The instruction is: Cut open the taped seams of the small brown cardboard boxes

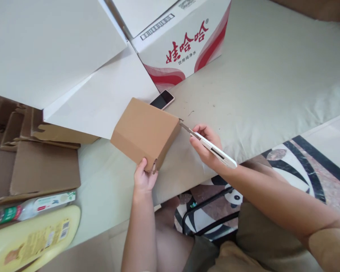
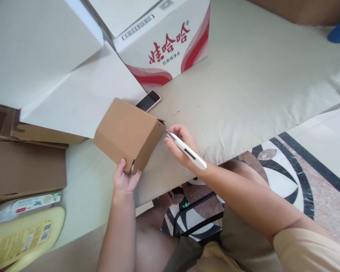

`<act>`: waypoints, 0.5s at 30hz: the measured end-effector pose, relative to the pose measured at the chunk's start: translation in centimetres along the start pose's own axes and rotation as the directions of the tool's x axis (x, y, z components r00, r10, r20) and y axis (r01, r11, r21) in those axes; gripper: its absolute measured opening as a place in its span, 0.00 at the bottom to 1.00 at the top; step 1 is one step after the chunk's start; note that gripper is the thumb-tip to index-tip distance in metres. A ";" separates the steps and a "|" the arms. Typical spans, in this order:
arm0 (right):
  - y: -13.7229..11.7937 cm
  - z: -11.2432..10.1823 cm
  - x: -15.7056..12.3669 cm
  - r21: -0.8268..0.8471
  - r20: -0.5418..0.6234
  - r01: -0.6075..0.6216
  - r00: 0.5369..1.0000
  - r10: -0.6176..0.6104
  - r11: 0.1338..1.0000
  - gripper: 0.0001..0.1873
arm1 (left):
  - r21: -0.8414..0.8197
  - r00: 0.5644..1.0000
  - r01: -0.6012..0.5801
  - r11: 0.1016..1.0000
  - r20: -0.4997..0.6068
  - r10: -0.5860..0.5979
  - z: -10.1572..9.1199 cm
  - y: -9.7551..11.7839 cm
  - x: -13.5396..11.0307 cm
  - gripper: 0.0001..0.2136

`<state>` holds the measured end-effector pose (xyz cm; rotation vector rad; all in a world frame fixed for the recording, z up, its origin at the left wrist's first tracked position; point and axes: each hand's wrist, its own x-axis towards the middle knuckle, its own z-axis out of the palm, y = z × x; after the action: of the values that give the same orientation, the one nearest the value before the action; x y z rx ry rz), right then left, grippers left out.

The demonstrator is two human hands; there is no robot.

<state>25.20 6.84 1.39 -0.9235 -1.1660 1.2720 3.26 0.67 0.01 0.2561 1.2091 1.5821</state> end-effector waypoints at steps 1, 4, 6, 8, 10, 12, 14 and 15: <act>0.2 -0.1 0.0 0.027 0.006 0.009 1.000 -0.009 1.000 0.10 | 0.002 1.000 -0.002 1.000 -0.002 0.002 0.2 -0.2 0.0 0.19; 0.9 -0.4 0.1 0.095 0.009 0.010 1.000 -0.011 0.995 0.11 | 0.013 1.000 -0.006 1.000 -0.029 0.006 0.4 -0.5 0.1 0.17; 1.2 -0.4 0.4 0.120 -0.010 -0.012 1.000 0.013 0.993 0.11 | 0.014 0.998 -0.024 1.000 -0.049 0.025 0.5 -0.2 0.1 0.17; 1.3 -0.3 0.6 0.132 -0.048 -0.041 0.998 0.047 0.990 0.11 | 0.014 0.996 -0.082 0.997 -0.039 0.083 0.3 0.6 0.0 0.19; 1.4 -0.2 0.8 0.148 -0.077 -0.057 0.995 0.069 0.987 0.10 | 0.003 0.985 -0.174 0.985 -0.009 0.174 -0.1 1.7 -0.2 0.21; 1.4 0.0 0.9 0.166 -0.089 -0.072 0.992 0.087 0.984 0.10 | -0.019 0.965 -0.263 0.964 0.013 0.264 -0.8 2.8 -0.2 0.22; 1.4 0.2 0.9 0.181 -0.087 -0.088 0.991 0.105 0.980 0.10 | -0.015 0.954 -0.300 0.954 0.007 0.300 -1.6 3.6 -0.1 0.22; 1.4 0.2 0.9 0.183 -0.086 -0.096 0.990 0.114 0.978 0.10 | 0.003 0.956 -0.293 0.956 0.000 0.293 -2.0 3.8 -0.1 0.23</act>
<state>24.61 7.85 0.22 -0.9121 -0.9214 1.3777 -0.37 -0.15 2.11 0.4542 1.2148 1.8350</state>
